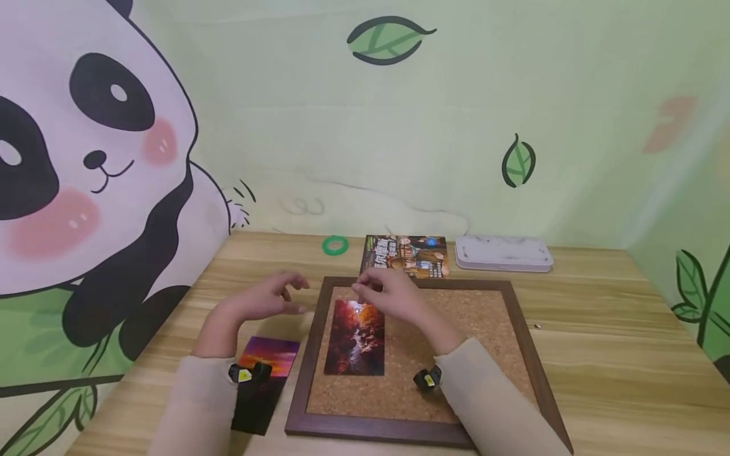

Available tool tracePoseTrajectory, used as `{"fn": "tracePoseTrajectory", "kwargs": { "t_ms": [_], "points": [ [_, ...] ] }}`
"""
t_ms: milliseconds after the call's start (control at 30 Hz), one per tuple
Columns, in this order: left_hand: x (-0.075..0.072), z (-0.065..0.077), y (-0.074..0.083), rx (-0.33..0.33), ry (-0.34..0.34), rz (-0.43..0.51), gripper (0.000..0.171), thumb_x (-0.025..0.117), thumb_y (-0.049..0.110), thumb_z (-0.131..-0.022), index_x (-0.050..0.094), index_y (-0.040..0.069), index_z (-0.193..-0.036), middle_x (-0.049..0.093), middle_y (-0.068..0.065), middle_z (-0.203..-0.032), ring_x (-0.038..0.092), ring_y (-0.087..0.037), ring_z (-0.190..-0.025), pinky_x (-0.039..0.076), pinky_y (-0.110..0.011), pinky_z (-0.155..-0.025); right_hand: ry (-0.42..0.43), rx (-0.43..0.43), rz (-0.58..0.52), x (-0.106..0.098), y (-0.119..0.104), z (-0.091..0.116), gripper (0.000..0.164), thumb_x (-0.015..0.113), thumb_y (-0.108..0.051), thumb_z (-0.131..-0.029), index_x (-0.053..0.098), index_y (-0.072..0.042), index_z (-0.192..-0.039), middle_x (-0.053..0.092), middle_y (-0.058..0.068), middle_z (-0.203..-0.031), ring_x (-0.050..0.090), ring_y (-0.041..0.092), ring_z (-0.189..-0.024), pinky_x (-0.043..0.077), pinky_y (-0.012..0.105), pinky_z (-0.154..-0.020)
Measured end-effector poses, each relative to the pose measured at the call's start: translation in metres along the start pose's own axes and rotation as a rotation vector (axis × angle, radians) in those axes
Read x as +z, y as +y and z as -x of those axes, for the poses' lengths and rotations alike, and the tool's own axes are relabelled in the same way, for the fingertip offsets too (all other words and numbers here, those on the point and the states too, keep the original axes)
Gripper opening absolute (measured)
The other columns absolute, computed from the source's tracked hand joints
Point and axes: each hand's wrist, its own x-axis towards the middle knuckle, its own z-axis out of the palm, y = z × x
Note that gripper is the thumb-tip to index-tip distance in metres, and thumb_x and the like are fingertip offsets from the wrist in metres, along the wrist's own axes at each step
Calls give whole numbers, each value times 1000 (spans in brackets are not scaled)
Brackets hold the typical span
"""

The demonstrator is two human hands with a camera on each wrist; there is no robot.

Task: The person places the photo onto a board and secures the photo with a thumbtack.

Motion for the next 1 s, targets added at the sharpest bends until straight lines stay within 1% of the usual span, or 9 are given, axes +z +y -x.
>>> {"fn": "tracePoseTrajectory", "kwargs": {
  "t_ms": [67,200,300,467,533,633,767,867,1000],
  "points": [
    [-7,10,-8,-112,-35,-97,71,82,23,-82,48,8,-143,39,-27,-144,45,-46,-125,46,-58,-94,-13,-20,-11,-14,-6,11,19,58,-32,-103,70,-18,-98,71,4,-86,61,12,-71,49,32,-65],
    [-9,21,-20,-344,-83,-287,107,93,33,-67,34,15,-155,24,-31,-154,25,-54,-138,32,-72,-101,8,6,-78,-54,-7,38,22,57,-34,-104,70,-16,-104,71,2,-89,66,20,-84,53,37,-73],
    [-7,23,-27,-413,-68,-321,117,95,38,-63,30,15,-157,21,-30,-156,17,-56,-141,26,-77,-100,72,49,-116,-86,7,58,24,58,-32,-103,70,-11,-106,71,5,-90,67,26,-86,54,37,-72],
    [-10,17,-39,-392,13,-279,110,92,36,-68,31,13,-157,22,-30,-156,15,-56,-141,24,-78,-101,193,122,-130,-135,51,94,28,57,-28,-104,68,-2,-105,71,13,-92,66,29,-83,54,33,-70],
    [-11,12,-43,-368,45,-280,104,89,39,-72,34,9,-155,25,-31,-154,18,-55,-140,25,-76,-102,225,154,-131,-154,74,111,30,56,-29,-105,67,-2,-105,70,13,-93,65,24,-83,54,32,-71],
    [-12,5,-50,-338,112,-323,90,84,43,-77,44,4,-147,37,-31,-148,31,-53,-135,31,-73,-102,274,191,-156,-180,117,138,34,54,-31,-105,65,1,-108,69,8,-95,62,15,-86,53,30,-73],
    [-11,-2,-61,-332,202,-389,78,80,50,-81,54,3,-137,50,-29,-138,47,-49,-123,40,-70,-92,330,271,-197,-201,172,171,38,52,-30,-106,63,6,-114,70,-6,-95,60,7,-87,52,25,-71],
    [-11,0,-66,-332,228,-374,76,76,54,-83,56,2,-135,52,-28,-136,50,-47,-121,42,-69,-89,299,350,-196,-204,196,190,42,53,-30,-106,62,8,-119,70,-10,-97,61,6,-87,51,24,-73],
    [-16,10,-71,-266,173,-305,81,79,49,-81,52,-3,-138,48,-32,-139,45,-50,-127,38,-67,-98,160,411,-82,-201,201,197,42,60,-36,-102,64,0,-124,68,2,-113,60,8,-98,47,30,-85]
  ]
}}
